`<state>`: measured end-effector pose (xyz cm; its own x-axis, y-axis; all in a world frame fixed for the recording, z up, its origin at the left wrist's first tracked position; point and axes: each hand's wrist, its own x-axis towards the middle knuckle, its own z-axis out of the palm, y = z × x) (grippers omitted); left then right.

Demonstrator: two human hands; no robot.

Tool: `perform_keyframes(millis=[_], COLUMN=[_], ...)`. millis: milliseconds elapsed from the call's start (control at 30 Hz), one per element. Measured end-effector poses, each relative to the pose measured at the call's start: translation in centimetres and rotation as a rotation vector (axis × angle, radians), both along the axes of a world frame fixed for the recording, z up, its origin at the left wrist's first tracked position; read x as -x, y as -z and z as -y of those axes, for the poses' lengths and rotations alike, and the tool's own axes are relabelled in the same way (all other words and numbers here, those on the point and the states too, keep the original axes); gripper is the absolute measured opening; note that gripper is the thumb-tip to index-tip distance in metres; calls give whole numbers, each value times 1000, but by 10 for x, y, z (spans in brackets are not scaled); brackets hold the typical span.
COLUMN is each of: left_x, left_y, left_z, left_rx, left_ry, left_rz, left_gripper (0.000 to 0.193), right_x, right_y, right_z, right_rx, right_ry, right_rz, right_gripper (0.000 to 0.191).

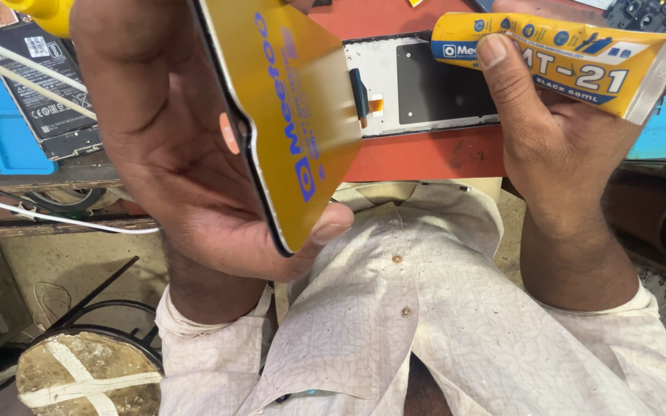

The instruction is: The person applies adhesive to the edges of a disassembled smartphone, then places a new back cover onto the device and presses it into place. They wipe excess adhesive from the edges with a cloth and continue applying adhesive along the perimeter.

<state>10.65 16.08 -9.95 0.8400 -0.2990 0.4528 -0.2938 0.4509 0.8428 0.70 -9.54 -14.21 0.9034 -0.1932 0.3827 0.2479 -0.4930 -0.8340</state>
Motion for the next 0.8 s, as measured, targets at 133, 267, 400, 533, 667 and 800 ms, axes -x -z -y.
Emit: perform_keyframes(millis=[133,267,400,533,667,800], left_x=[11,11,12,12,10,-18], left_y=[3,13,18,19,26,22], left_z=[-3,-6,-7,-9,-15,-15], left_rx=[-71,-93,-108,-128,-150,-238], left_ry=[-94,-125,-127,-123,-120,-60], left_rz=[-85,-61,-19,25,80,301], left_gripper=[118,116,103,89,76,63], right_x=[1,2,2,5,7,9], right_y=[2,2,-1,-4,-5,-1], right_z=[2,4,3,0,3,8], right_rx=[-46,-14,-25,-71,-123,-76], right_ry=[-8,1,9,50,93,64], right_rz=[9,6,7,-31,-71,-37], right_gripper=[16,15,14,13,11,11])
